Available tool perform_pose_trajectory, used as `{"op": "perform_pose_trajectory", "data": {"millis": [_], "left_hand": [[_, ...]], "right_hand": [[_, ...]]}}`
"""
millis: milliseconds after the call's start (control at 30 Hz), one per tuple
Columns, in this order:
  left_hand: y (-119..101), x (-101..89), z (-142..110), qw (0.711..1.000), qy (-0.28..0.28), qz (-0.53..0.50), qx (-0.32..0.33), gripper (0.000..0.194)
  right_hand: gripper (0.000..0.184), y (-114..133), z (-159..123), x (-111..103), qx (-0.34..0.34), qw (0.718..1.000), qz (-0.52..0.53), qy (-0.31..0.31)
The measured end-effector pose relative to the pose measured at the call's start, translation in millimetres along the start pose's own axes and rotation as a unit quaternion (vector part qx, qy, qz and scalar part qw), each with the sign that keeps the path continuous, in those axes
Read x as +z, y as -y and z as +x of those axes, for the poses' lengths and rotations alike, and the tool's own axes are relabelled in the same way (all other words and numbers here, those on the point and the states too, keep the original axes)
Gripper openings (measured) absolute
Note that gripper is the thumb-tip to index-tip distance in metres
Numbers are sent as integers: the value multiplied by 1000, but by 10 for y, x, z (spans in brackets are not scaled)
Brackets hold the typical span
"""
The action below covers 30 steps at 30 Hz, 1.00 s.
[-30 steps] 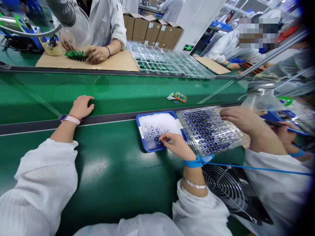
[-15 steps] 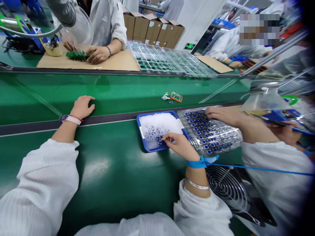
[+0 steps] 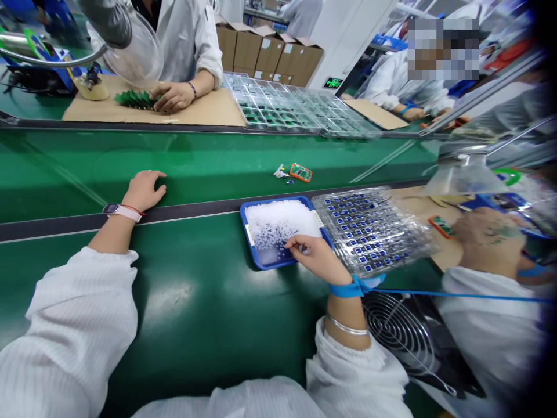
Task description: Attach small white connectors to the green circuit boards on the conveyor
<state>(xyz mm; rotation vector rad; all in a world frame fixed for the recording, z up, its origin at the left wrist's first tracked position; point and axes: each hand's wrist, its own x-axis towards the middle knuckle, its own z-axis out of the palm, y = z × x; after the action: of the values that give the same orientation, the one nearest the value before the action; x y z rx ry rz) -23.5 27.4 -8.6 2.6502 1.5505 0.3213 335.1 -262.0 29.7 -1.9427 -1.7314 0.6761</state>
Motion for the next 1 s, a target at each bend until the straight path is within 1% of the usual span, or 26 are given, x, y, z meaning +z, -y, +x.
{"op": "perform_pose_trajectory", "data": {"millis": [200, 300, 400, 567, 700, 867, 1000], "left_hand": [[-20, -17, -3, 1000, 5, -1, -5, 43], [-10, -8, 2, 1000, 4, 0, -1, 44], [1, 3, 5, 1000, 6, -2, 1, 44], [-1, 3, 6, 1000, 6, -6, -1, 44], [2, 5, 5, 1000, 2, -1, 2, 43], [-4, 6, -5, 1000, 0, -5, -3, 44], [-16, 4, -11, 1000, -3, -4, -7, 43]], "right_hand": [[10, -43, -4, -11, 4, 999, -19, -36], [6, -51, 13, -2, -14, 998, -26, -48], [7, -67, 38, 27, -33, 998, -33, -42], [11, -104, 54, 71, -32, 998, -35, -31], [6, -74, 37, 56, -35, 998, -46, -35], [35, -68, 114, 4, -57, 989, -134, -15], [44, -129, 215, -24, -64, 976, -208, 1]]}}
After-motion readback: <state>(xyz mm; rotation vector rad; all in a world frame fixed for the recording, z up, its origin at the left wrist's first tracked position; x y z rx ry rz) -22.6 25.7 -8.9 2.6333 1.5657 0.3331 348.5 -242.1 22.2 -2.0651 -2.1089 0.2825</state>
